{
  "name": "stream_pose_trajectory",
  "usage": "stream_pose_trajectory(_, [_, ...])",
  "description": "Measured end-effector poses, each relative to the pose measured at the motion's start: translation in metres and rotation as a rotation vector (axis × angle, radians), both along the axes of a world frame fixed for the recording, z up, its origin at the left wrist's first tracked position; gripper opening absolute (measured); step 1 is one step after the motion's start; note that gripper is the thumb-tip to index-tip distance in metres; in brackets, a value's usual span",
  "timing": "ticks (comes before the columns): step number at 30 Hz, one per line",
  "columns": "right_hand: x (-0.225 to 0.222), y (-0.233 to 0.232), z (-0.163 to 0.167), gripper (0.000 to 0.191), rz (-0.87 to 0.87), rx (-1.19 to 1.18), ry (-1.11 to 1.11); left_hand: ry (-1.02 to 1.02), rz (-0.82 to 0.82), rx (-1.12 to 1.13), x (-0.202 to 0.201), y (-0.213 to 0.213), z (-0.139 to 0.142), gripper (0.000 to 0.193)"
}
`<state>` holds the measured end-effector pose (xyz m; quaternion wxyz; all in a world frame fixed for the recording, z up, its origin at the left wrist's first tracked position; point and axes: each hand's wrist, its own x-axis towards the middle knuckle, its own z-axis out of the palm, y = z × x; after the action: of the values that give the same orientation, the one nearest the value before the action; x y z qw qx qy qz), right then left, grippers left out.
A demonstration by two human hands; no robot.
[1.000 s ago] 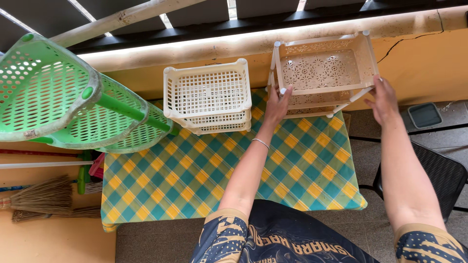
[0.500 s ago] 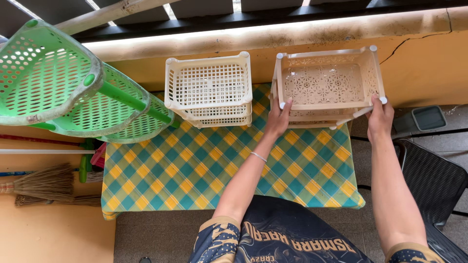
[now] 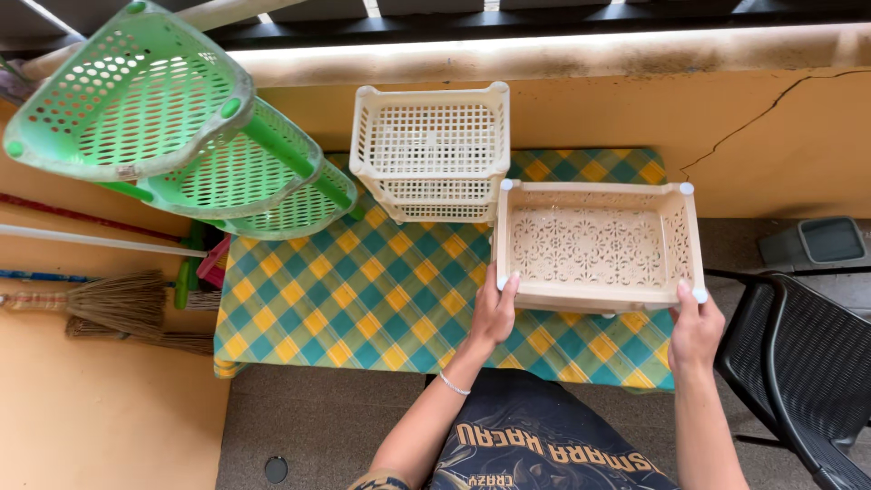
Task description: The person takes apart a small plastic rack made of perforated trays connected by white plastic leg posts, pulling the trays apart and detaching the white posts one by one. They then reattach the white posts to the tray corners and press the trays back together, rebuilding the rack on the table.
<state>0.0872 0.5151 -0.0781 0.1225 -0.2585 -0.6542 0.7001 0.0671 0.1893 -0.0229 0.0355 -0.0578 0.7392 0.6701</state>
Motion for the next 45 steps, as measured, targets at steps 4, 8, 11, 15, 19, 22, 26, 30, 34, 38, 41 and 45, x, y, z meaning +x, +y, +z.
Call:
stream_pose_trajectory(4, [0.022,-0.026,-0.002,0.031,0.044,-0.046,-0.006,0.107,0.052,-0.016,0.024,-0.026,0.003,0.052])
stream_pose_trajectory(8, [0.029,-0.053,-0.005,0.03,0.118,-0.055,0.025,0.11,0.095,-0.032,0.037,-0.056,0.002,0.048])
stream_pose_trajectory(11, [0.034,-0.073,-0.006,0.029,0.159,-0.036,0.032,0.118,0.14,-0.056,0.045,-0.08,0.0,0.048])
stream_pose_trajectory(15, [0.041,-0.106,0.001,0.03,0.209,0.074,-0.009,0.071,0.162,-0.056,0.056,-0.114,-0.002,0.05])
stream_pose_trajectory(19, [0.045,-0.146,0.013,0.033,0.224,0.054,0.018,0.088,0.192,-0.072,0.063,-0.148,-0.004,0.049])
stream_pose_trajectory(22, [0.051,-0.17,0.019,0.034,0.229,0.071,0.006,0.121,0.194,-0.052,0.071,-0.168,-0.005,0.05])
stream_pose_trajectory(26, [0.065,-0.186,0.014,0.034,0.214,0.101,-0.017,0.079,0.17,-0.066,0.079,-0.186,-0.007,0.051])
stream_pose_trajectory(30, [0.07,-0.186,-0.001,0.033,0.197,0.167,0.019,0.151,0.088,-0.063,0.076,-0.192,-0.014,0.054])
stream_pose_trajectory(34, [0.068,-0.175,0.001,0.034,0.206,0.084,-0.012,0.136,0.077,0.039,0.079,-0.189,-0.025,0.072])
stream_pose_trajectory(38, [0.058,-0.164,0.037,0.048,0.279,0.329,0.029,0.133,0.086,0.192,0.074,-0.184,-0.038,0.081])
stream_pose_trajectory(41, [0.044,-0.16,0.077,0.043,0.214,0.629,0.197,0.065,0.108,0.245,0.07,-0.179,-0.046,0.078])
stream_pose_trajectory(45, [0.011,-0.178,0.119,0.021,0.237,0.73,0.369,0.019,0.143,0.174,0.067,-0.178,-0.056,0.075])
